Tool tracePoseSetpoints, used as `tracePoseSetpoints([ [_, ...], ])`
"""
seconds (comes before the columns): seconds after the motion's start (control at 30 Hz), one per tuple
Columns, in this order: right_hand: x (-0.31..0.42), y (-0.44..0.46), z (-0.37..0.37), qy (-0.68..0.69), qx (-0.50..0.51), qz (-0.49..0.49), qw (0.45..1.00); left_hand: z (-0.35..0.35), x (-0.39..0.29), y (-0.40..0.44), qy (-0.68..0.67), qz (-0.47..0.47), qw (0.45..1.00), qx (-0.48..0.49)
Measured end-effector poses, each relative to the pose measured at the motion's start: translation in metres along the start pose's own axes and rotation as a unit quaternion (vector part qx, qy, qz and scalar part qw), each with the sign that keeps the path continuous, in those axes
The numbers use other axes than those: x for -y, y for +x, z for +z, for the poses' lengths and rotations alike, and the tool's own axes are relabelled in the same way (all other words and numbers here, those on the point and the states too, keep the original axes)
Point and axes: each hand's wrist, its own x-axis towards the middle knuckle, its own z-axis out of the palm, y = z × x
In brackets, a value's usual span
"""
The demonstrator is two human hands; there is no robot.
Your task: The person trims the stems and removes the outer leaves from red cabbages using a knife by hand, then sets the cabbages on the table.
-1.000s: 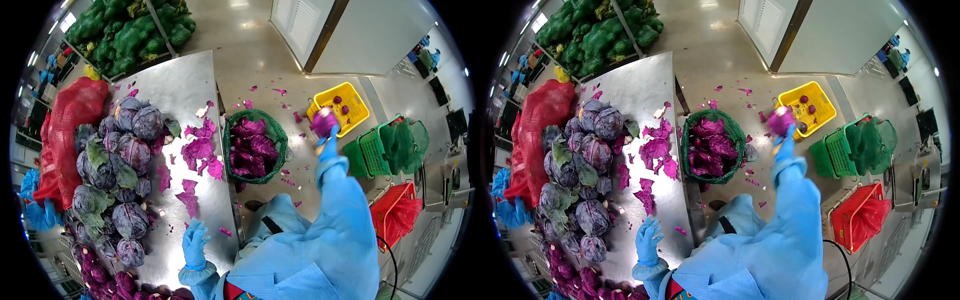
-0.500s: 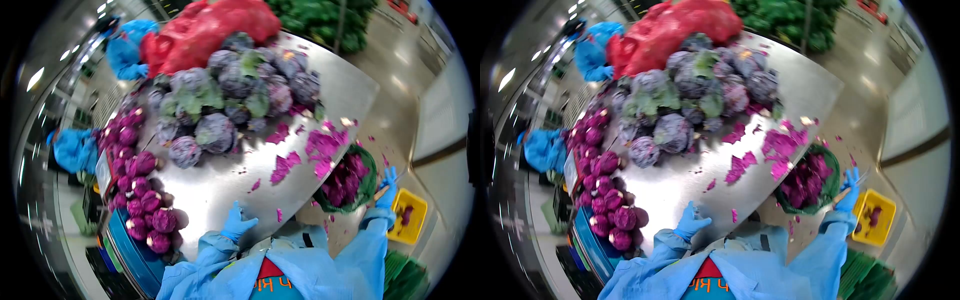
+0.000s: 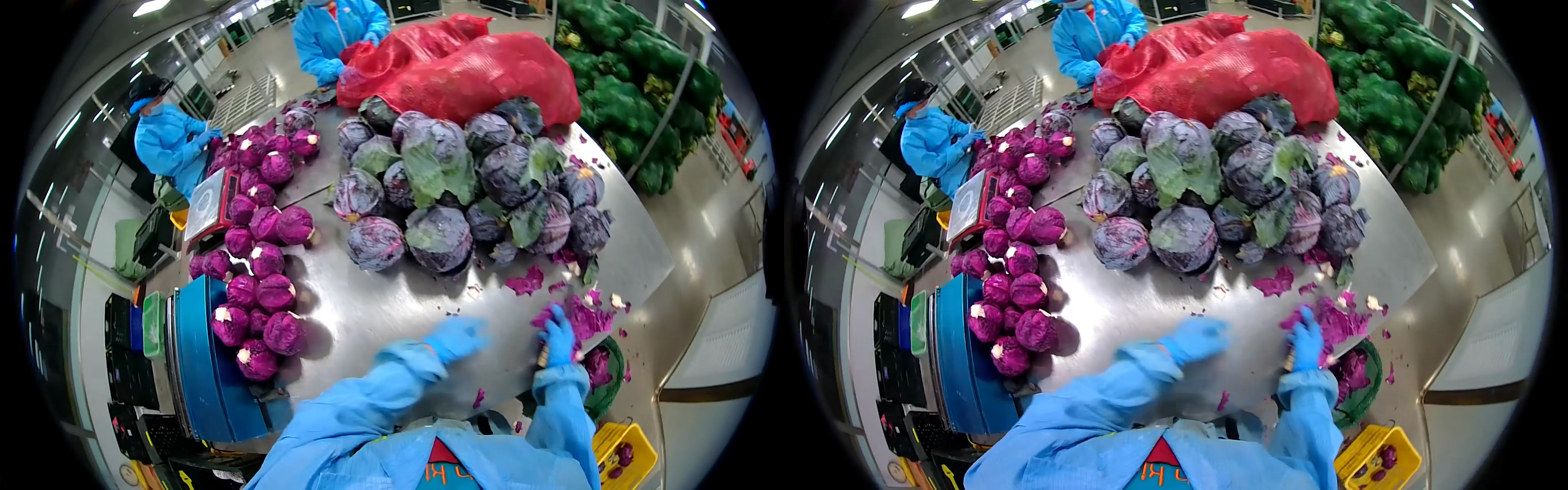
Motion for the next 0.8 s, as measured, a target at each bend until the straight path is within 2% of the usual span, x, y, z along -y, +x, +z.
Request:
tracePoseSetpoints([
  [0.03,-0.008,0.005,-0.023,0.021,-0.041,-0.024,0.999,-0.025,0.027,-0.001,-0.169,0.005,0.96,-0.223],
  [0.07,-0.031,0.016,-0.052,-0.067,-0.097,-0.117,0.986,-0.087,0.027,0.002,0.037,0.126,0.9,-0.416],
  [0.1,-0.026,0.008,-0.056,-0.2,-0.16,-0.266,0.929,-0.149,0.019,-0.006,0.08,0.019,0.923,-0.376],
  [0.13,-0.006,-0.009,-0.047,-0.238,-0.181,-0.268,0.916,-0.163,0.056,-0.001,0.252,0.01,0.806,-0.535],
  [0.2,0.014,-0.035,-0.01,-0.258,-0.16,-0.333,0.893,-0.209,0.081,0.005,0.32,-0.18,0.809,-0.459],
  [0.23,0.016,-0.054,0.025,-0.114,-0.113,-0.237,0.958,-0.219,0.1,0.008,0.212,-0.173,0.858,-0.434],
  [0.27,0.017,-0.073,0.06,0.041,-0.096,-0.133,0.986,-0.225,0.122,0.013,0.101,-0.163,0.895,-0.402],
  [0.3,0.001,-0.086,0.081,0.089,-0.047,-0.043,0.994,-0.227,0.142,0.017,-0.01,-0.151,0.919,-0.364],
  [0.33,-0.019,-0.096,0.098,0.164,0.048,0.109,0.979,-0.228,0.157,0.019,-0.078,-0.108,0.926,-0.352],
  [0.37,-0.04,-0.11,0.109,0.22,0.172,0.214,0.936,-0.226,0.171,0.017,-0.145,-0.068,0.927,-0.338],
  [0.43,-0.058,-0.14,0.143,0.19,0.276,0.33,0.883,-0.215,0.19,0.006,-0.298,-0.001,0.902,-0.313],
  [0.53,-0.067,-0.132,0.135,0.227,0.345,0.359,0.837,-0.18,0.174,-0.037,-0.378,0.027,0.861,-0.339],
  [0.63,-0.043,-0.105,0.107,0.221,0.212,0.243,0.92,-0.131,0.145,-0.077,-0.393,0.001,0.861,-0.324],
  [0.7,-0.017,-0.089,0.089,0.153,0.092,0.207,0.962,-0.098,0.113,-0.099,-0.385,-0.016,0.876,-0.29],
  [0.73,-0.017,-0.081,0.075,0.071,0.103,0.184,0.975,-0.078,0.103,-0.108,-0.316,-0.028,0.906,-0.281],
  [0.8,-0.028,-0.083,0.044,-0.097,0.116,0.149,0.977,-0.039,0.068,-0.12,-0.369,-0.096,0.897,-0.224],
])
